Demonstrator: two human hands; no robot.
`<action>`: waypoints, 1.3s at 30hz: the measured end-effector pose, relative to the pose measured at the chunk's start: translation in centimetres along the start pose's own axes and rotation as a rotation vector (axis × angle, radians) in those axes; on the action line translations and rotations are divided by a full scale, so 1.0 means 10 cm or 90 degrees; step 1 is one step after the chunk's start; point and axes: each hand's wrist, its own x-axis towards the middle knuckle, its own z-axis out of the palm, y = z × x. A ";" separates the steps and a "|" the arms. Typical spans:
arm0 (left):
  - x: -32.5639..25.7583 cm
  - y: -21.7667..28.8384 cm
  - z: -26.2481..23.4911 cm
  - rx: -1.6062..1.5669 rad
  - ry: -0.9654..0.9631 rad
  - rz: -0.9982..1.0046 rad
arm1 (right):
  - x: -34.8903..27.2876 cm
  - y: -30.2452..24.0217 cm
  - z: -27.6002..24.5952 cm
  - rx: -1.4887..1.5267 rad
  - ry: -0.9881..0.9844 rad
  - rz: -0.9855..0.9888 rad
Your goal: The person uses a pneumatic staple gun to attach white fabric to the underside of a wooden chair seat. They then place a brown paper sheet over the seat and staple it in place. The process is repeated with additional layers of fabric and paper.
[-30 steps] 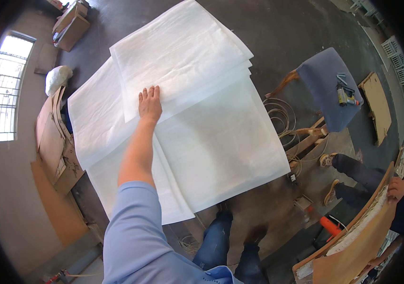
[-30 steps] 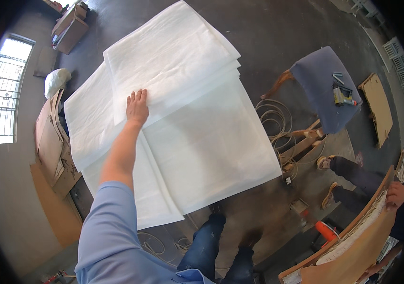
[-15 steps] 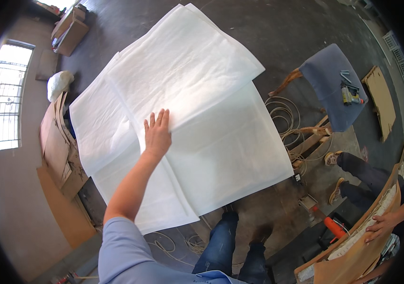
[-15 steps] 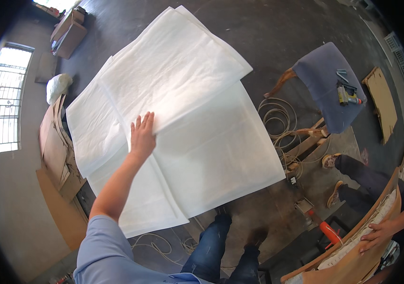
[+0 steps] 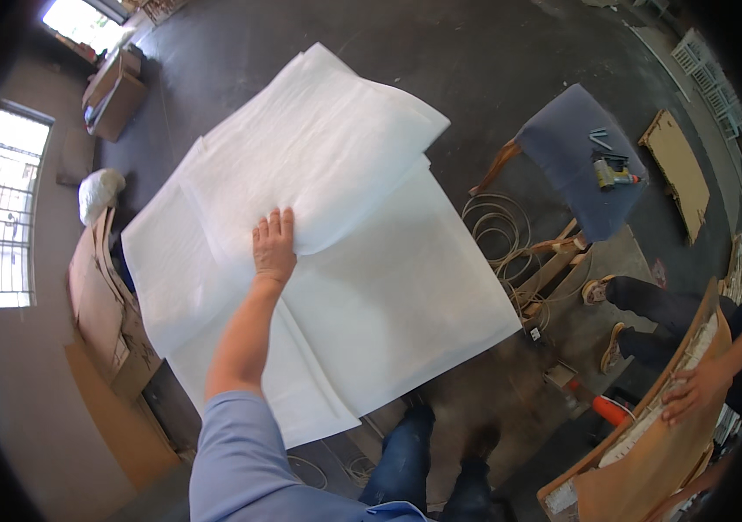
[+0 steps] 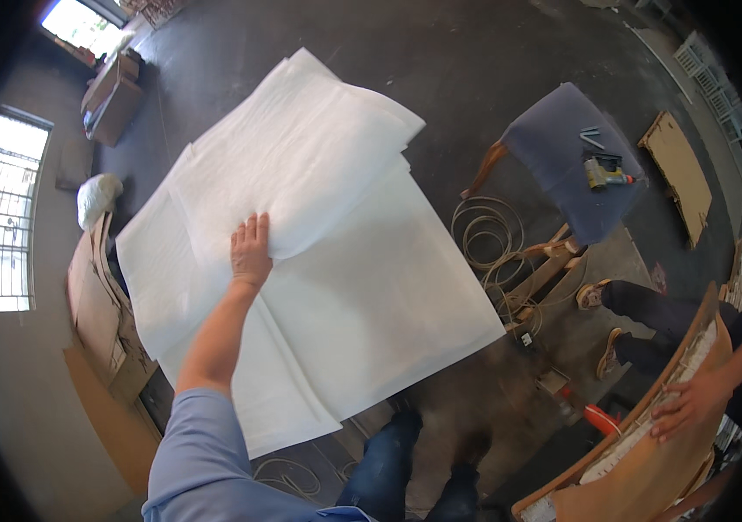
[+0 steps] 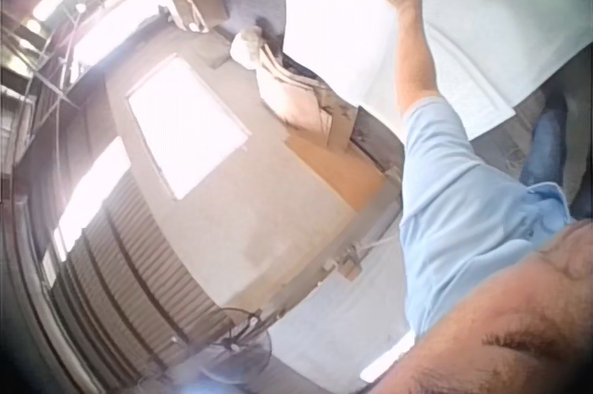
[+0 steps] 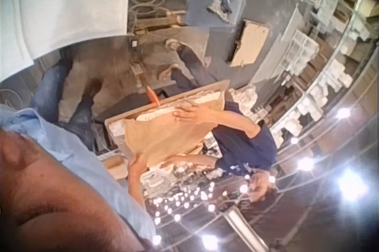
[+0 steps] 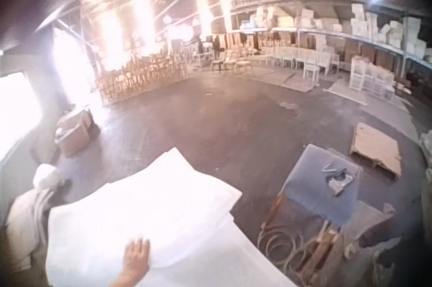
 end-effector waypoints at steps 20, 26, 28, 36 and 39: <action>-1.42 0.56 -7.94 -0.412 -0.087 -0.137 | -0.12 0.54 -0.33 0.294 -0.015 -0.091; -2.77 0.49 -9.71 -0.447 0.103 -0.114 | 1.30 -0.68 -0.60 1.001 -0.052 -0.466; -2.50 0.44 -9.75 -0.513 0.127 -0.016 | 1.62 -1.16 -0.94 1.027 -0.217 -0.485; -1.07 0.83 -9.04 -0.488 -0.002 0.075 | 0.06 -1.38 0.10 1.367 -0.935 -0.631; -0.53 1.62 -8.26 -0.491 -0.153 0.166 | -0.52 -0.87 -0.15 1.386 -0.759 -0.586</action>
